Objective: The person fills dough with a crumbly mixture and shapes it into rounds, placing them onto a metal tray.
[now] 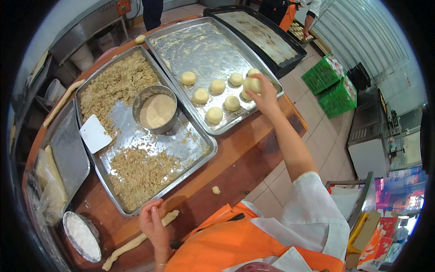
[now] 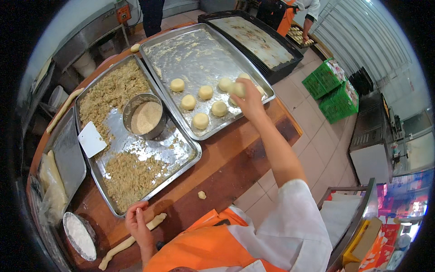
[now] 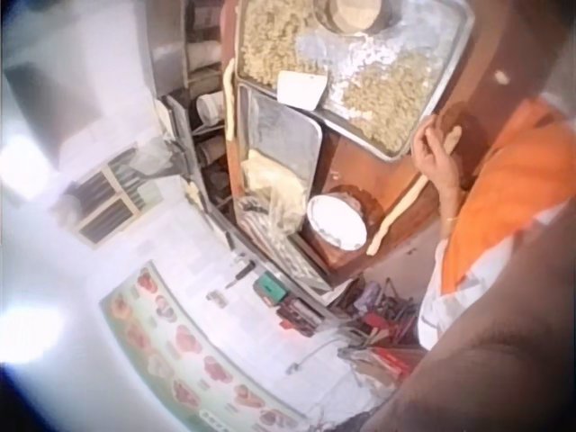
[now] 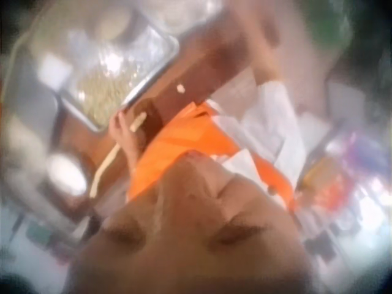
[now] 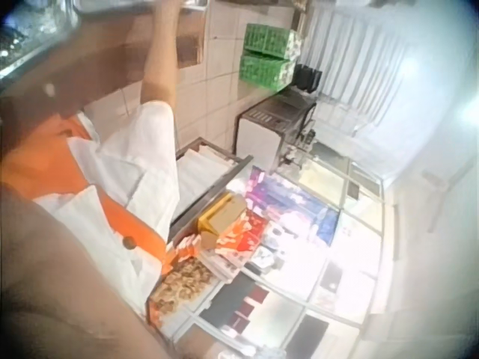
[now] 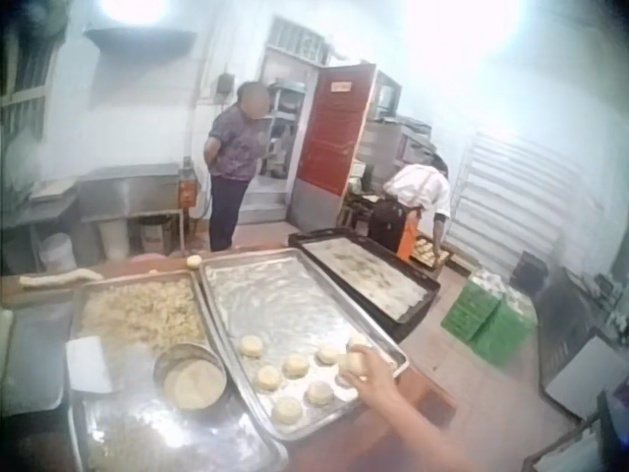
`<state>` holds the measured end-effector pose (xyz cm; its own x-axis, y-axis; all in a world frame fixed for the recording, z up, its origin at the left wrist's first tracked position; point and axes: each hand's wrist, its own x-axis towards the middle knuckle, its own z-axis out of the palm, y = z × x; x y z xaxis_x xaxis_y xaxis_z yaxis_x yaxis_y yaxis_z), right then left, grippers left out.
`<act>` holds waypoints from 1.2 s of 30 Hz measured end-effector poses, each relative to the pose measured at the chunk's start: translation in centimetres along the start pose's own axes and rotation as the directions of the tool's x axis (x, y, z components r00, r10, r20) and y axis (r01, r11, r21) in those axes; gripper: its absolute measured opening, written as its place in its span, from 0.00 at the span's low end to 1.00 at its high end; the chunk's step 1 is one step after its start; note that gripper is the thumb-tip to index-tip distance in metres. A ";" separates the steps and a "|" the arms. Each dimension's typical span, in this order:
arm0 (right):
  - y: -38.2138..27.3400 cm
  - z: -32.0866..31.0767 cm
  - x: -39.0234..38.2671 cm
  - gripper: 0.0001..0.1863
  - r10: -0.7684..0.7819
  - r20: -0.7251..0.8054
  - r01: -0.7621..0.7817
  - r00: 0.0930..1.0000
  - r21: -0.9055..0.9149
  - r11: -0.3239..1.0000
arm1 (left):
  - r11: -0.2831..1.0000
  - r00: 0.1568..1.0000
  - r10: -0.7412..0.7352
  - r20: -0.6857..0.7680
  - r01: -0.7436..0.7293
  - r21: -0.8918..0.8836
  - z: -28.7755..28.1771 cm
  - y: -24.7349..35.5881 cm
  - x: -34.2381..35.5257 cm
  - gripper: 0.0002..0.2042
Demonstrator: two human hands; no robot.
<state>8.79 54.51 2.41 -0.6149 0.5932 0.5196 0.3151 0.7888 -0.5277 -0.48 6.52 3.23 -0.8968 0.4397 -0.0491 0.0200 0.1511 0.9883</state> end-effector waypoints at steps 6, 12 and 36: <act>-1.4 8.5 8.3 0.25 0.059 0.263 -0.067 0.963 0.024 0.997 | 1.000 0.995 0.019 -0.095 -0.021 -0.017 -1.1 0.2 0.7 0.08; -0.1 13.4 10.2 0.25 0.037 0.338 -0.027 0.940 -0.036 0.999 | 1.000 0.992 -0.014 -0.124 0.016 0.016 -1.5 0.0 1.2 0.08; 8.0 12.0 12.0 0.30 0.074 0.388 0.016 0.919 -0.225 0.974 | 0.997 0.998 -0.017 -0.063 0.021 0.073 -0.2 0.1 2.6 0.08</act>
<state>-4.71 66.01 -3.64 -0.8219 0.5411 0.1780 0.4593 0.8144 -0.3546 -2.86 7.53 3.19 -0.9231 0.3804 -0.0563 0.0330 0.2243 0.9740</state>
